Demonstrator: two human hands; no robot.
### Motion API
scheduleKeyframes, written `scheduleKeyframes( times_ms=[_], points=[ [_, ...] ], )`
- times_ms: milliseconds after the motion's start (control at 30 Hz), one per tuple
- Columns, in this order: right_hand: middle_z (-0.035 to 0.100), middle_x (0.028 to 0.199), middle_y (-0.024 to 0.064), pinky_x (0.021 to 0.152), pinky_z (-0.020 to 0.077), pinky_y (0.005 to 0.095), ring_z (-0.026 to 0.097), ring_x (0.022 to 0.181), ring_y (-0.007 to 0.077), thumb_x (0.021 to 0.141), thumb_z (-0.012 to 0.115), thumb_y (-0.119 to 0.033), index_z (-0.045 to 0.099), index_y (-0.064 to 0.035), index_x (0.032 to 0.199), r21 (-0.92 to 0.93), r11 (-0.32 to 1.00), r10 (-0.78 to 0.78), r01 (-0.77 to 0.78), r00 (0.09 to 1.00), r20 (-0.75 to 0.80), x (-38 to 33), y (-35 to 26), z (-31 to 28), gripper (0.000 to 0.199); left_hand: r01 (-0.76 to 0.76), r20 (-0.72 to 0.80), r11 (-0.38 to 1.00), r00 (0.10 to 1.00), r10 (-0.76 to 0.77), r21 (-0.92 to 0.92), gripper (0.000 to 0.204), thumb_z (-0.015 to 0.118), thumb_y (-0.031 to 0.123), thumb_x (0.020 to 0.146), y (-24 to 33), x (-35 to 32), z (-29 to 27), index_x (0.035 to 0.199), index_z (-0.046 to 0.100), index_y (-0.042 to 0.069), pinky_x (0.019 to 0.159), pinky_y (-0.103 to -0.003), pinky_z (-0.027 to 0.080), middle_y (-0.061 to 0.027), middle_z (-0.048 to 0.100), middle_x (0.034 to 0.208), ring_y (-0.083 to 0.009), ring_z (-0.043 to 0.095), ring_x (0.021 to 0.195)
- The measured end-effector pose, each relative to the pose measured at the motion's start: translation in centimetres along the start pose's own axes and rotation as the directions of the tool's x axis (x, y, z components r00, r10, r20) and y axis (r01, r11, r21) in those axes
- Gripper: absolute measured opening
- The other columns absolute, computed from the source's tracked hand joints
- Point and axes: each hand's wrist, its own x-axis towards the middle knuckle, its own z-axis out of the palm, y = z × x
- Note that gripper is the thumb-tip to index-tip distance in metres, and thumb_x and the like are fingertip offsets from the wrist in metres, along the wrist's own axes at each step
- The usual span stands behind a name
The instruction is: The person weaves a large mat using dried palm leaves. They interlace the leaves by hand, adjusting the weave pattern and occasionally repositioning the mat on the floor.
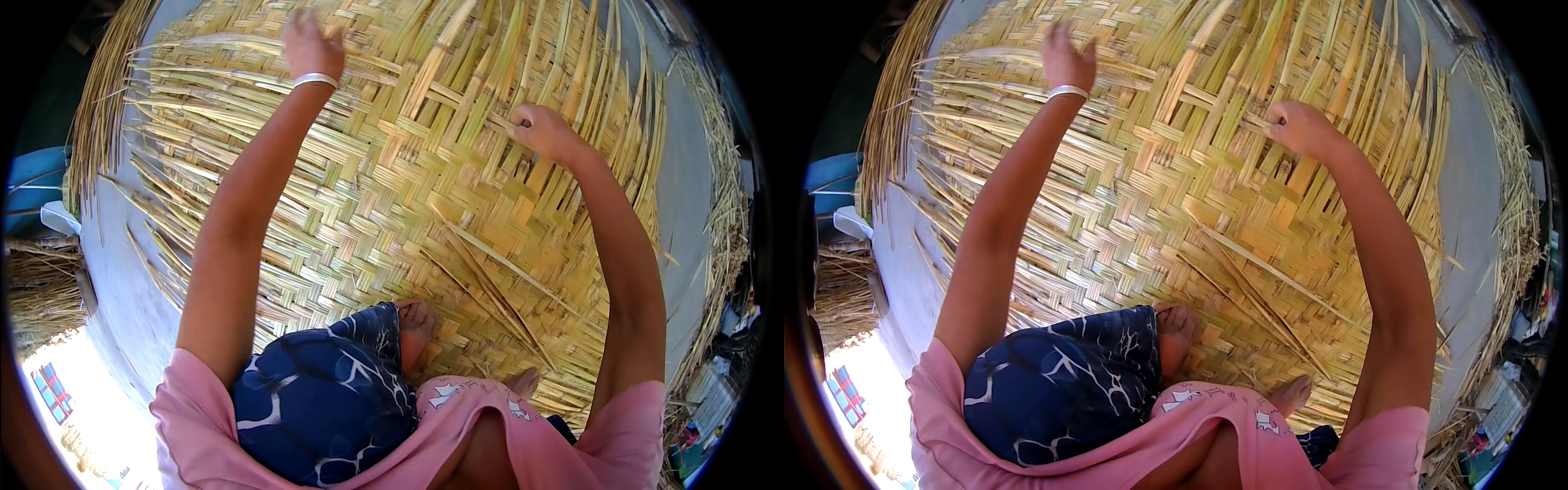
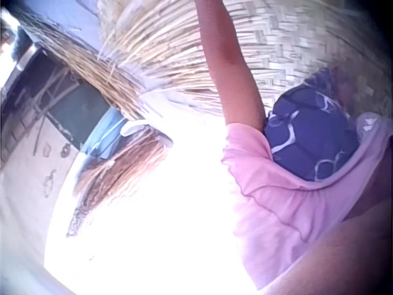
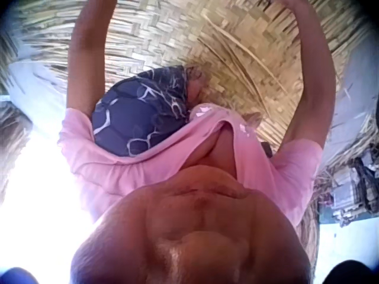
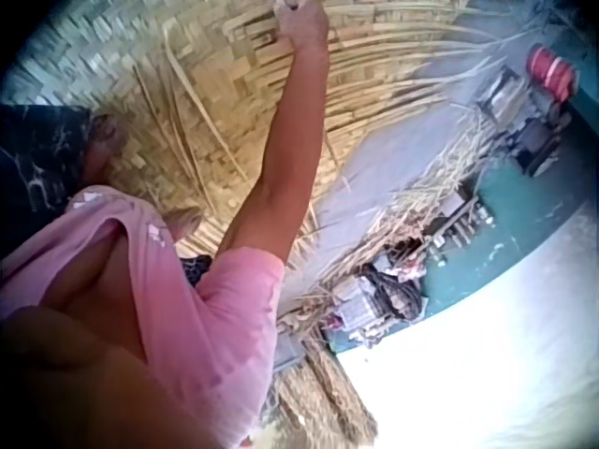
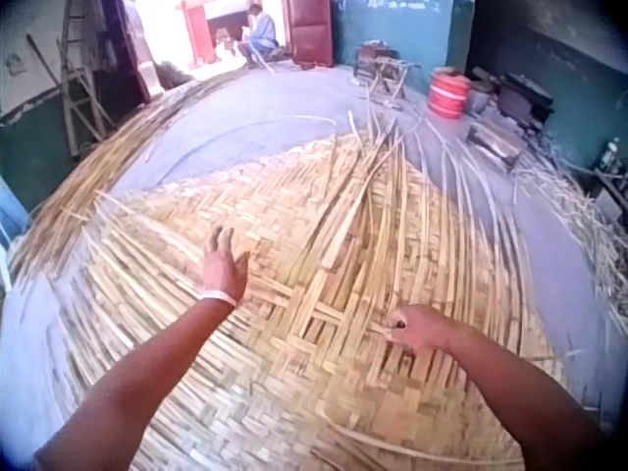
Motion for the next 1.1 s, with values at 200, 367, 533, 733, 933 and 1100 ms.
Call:
scheduleKeyframes(
  times_ms=[200, 367, 533, 733, 933, 1100],
  points=[
    [0.051, 0.076, 0.0089, 0.067, 0.0405, 0.0369, 0.048, 0.07, 0.0233, 0.084, 0.056, -0.016, 0.051, -0.003, 0.088, -0.061, 0.994, -0.093, 0.089, 0.993, -0.066, 0.0, 0.6, 0.1, 0.015, -0.359, 0.828, 0.929, 0.49, 0.273, -0.093, 0.033, 0.048, 0.038, 0.087, 5.6, 1.5, 0.7, 0.103, 0.062, 0.012, 0.083, -0.042, 0.044, -0.0115, 0.062, 0.102, -0.032, 0.058, 0.095],
    [0.053, 0.073, 0.0105, 0.066, 0.0413, 0.038, 0.05, 0.068, 0.0267, 0.084, 0.054, -0.016, 0.052, -0.0032, 0.088, -0.122, 0.989, -0.101, 0.079, 0.979, -0.179, -0.2, -0.4, 0.1, 0.014, -0.412, 0.864, 0.824, 0.149, 0.481, -0.388, 0.035, 0.056, 0.038, 0.081, 4.5, 4.8, 2.1, 0.09, 0.068, 0.006, 0.079, -0.037, 0.046, -0.0153, 0.066, 0.087, -0.026, 0.062, 0.081],
    [0.06, 0.084, 0.0102, 0.071, 0.0441, 0.0359, 0.056, 0.077, 0.0225, 0.083, 0.055, -0.017, 0.057, -0.0027, 0.098, -0.032, 0.988, -0.157, 0.154, 0.968, -0.197, 0.8, 1.3, 0.2, 0.021, -0.263, 0.937, 0.923, 0.135, 0.324, -0.281, 0.044, 0.049, 0.044, 0.082, 4.6, 5.6, 2.1, 0.088, 0.066, 0.004, 0.077, -0.04, 0.045, -0.014, 0.064, 0.09, -0.0273, 0.058, 0.082],
    [0.06, 0.103, 0.009, 0.083, 0.0426, 0.0321, 0.056, 0.094, 0.0205, 0.08, 0.06, -0.023, 0.057, -0.0028, 0.111, 0.18, 0.984, 0.007, -0.005, 1.0, -0.015, 2.2, -0.2, -0.7, 0.037, 0.205, 0.958, 0.937, -0.002, 0.288, -0.282, 0.04, 0.06, 0.042, 0.08, 4.4, 5.0, 1.9, 0.092, 0.062, 0.004, 0.069, -0.029, 0.05, -0.0052, 0.059, 0.082, -0.0157, 0.057, 0.075],
    [0.057, 0.111, 0.0077, 0.093, 0.0355, 0.0312, 0.049, 0.106, 0.0188, 0.078, 0.063, -0.028, 0.059, -0.0043, 0.111, 0.455, 0.873, 0.162, -0.174, 0.985, 0.067, 1.4, -2.0, -1.7, 0.042, 0.407, 0.918, 0.875, -0.175, 0.355, -0.261, 0.036, 0.067, 0.039, 0.078, 1.8, 5.5, 4.8, 0.082, 0.062, 0.004, 0.064, -0.026, 0.048, -0.0005, 0.056, 0.073, -0.0093, 0.053, 0.067],
    [0.059, 0.097, 0.005, 0.085, 0.0385, 0.0302, 0.052, 0.092, 0.0162, 0.078, 0.063, -0.027, 0.061, -0.006, 0.101, 0.574, 0.799, 0.11, -0.178, 0.982, 0.151, 2.8, -0.2, -1.4, 0.031, 0.424, 0.916, 0.87, -0.183, 0.357, -0.254, 0.035, 0.068, 0.038, 0.077, 2.2, 5.0, 5.0, 0.079, 0.062, 0.004, 0.062, -0.024, 0.045, 0.0, 0.055, 0.069, -0.0091, 0.052, 0.065]
  ],
)
